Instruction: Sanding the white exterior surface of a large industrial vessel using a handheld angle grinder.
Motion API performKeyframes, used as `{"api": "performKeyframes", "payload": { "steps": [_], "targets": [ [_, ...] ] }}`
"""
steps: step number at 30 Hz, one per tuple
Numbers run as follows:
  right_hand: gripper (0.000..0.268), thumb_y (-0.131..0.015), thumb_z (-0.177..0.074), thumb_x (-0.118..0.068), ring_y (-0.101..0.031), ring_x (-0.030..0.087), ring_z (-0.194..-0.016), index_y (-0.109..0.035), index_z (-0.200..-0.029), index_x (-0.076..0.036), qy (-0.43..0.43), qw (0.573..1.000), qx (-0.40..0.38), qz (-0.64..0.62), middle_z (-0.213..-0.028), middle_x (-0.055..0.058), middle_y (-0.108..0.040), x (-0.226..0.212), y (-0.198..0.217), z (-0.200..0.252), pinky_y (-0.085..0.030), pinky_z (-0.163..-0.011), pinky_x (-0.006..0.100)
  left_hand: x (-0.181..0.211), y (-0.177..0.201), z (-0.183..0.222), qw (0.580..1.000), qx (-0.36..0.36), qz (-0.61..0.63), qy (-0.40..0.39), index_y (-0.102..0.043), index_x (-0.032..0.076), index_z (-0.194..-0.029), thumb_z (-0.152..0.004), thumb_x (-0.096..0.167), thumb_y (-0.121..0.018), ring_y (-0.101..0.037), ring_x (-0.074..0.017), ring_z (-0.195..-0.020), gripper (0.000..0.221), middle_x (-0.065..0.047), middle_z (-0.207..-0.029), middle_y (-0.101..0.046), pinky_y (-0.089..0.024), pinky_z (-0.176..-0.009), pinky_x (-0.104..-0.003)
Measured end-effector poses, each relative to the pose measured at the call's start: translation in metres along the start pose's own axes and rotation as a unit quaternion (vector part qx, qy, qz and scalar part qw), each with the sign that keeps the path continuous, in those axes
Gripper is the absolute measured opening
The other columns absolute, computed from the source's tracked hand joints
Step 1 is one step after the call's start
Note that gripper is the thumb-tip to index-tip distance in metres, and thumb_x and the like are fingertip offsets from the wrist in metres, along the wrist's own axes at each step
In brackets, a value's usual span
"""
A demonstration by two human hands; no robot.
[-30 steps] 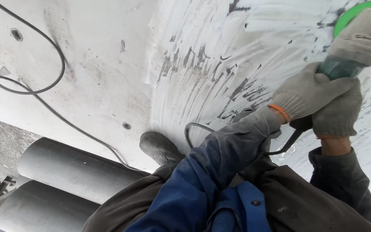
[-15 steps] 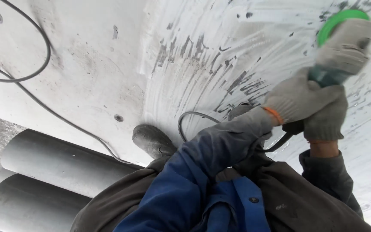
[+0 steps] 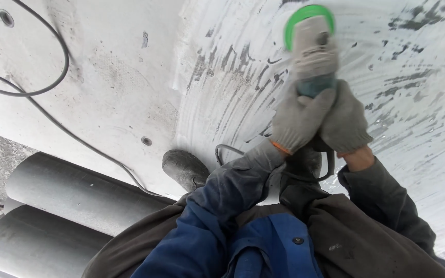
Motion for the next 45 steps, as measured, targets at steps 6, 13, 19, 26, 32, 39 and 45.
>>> {"api": "performKeyframes", "payload": {
  "steps": [6,13,19,26,32,39,45],
  "targets": [
    [0.04,-0.066,-0.119,-0.035,-0.07,0.02,-0.106,-0.057,-0.13,0.002,-0.071,0.957,0.151,-0.236,-0.117,0.013,-0.07,0.099,0.048,0.07,-0.058,-0.087,0.032,-0.041,-0.144,-0.001,0.939,-0.287,-0.181,0.061,-0.053,-0.002,-0.135,-0.081,0.067,-0.056,-0.08,-0.0283,-0.085,0.089,-0.02,-0.106,-0.078,-0.065,-0.07,-0.04],
    [0.047,-0.071,-0.113,-0.039,-0.071,0.027,-0.088,-0.055,-0.124,0.003,-0.015,0.993,0.116,-0.026,-0.101,0.017,-0.069,0.044,0.031,0.027,-0.057,-0.073,0.039,-0.012,-0.069,-0.001,0.96,-0.233,-0.143,0.067,-0.046,-0.001,-0.142,-0.085,0.068,-0.057,-0.079,-0.0281,-0.086,0.09,-0.019,-0.109,-0.077,-0.071,-0.068,-0.039],
    [0.054,-0.078,-0.101,-0.046,-0.07,0.042,-0.078,-0.057,-0.117,0.002,0.004,1.0,0.019,0.011,-0.086,0.022,-0.069,-0.017,-0.007,-0.012,-0.056,-0.067,0.051,-0.012,0.017,0.001,0.999,-0.045,-0.022,0.011,-0.058,-0.003,-0.128,-0.089,0.06,-0.067,-0.078,-0.0275,-0.091,0.074,-0.02,-0.108,-0.076,-0.067,-0.077,-0.039],
    [0.04,-0.071,-0.124,-0.034,-0.069,0.022,-0.094,-0.057,-0.118,0.003,-0.008,0.989,0.138,-0.048,-0.104,0.014,-0.069,0.088,0.05,0.062,-0.055,-0.079,0.036,-0.045,-0.135,-0.011,0.945,-0.255,-0.194,0.064,-0.05,0.002,-0.137,-0.081,0.072,-0.053,-0.082,-0.0276,-0.084,0.09,-0.018,-0.106,-0.078,-0.07,-0.071,-0.041],
    [0.041,-0.069,-0.117,-0.037,-0.07,0.021,-0.089,-0.055,-0.124,0.001,-0.02,0.989,0.136,-0.057,-0.104,0.013,-0.069,0.096,0.044,0.062,-0.057,-0.073,0.035,-0.028,-0.113,0.001,0.947,-0.27,-0.172,0.045,-0.049,-0.001,-0.141,-0.081,0.074,-0.052,-0.078,-0.0296,-0.089,0.096,-0.02,-0.111,-0.075,-0.069,-0.072,-0.042],
    [0.062,-0.078,-0.094,-0.056,-0.07,0.037,-0.064,-0.058,-0.115,-0.001,-0.012,0.993,-0.042,0.107,-0.074,0.018,-0.069,-0.016,-0.006,0.003,-0.055,-0.059,0.047,-0.021,0.01,0.021,0.997,-0.044,-0.064,0.005,-0.061,-0.002,-0.134,-0.092,0.071,-0.06,-0.08,-0.0297,-0.094,0.085,-0.021,-0.109,-0.078,-0.066,-0.081,-0.04],
    [0.048,-0.071,-0.111,-0.042,-0.072,0.029,-0.085,-0.057,-0.122,0.002,-0.003,0.997,0.075,0.003,-0.097,0.017,-0.071,0.056,0.041,0.063,-0.057,-0.072,0.04,-0.038,-0.087,0.012,0.948,-0.201,-0.229,0.093,-0.06,0.003,-0.128,-0.078,0.075,-0.055,-0.082,-0.0273,-0.081,0.088,-0.016,-0.098,-0.08,-0.068,-0.069,-0.041]
  ]
}}
Point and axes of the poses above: each hand's wrist, its own z-axis away from the middle knuckle, its own y-axis out of the back of the hand, x = y × z, the point moved 8 cm from there along -z, towards the middle knuckle
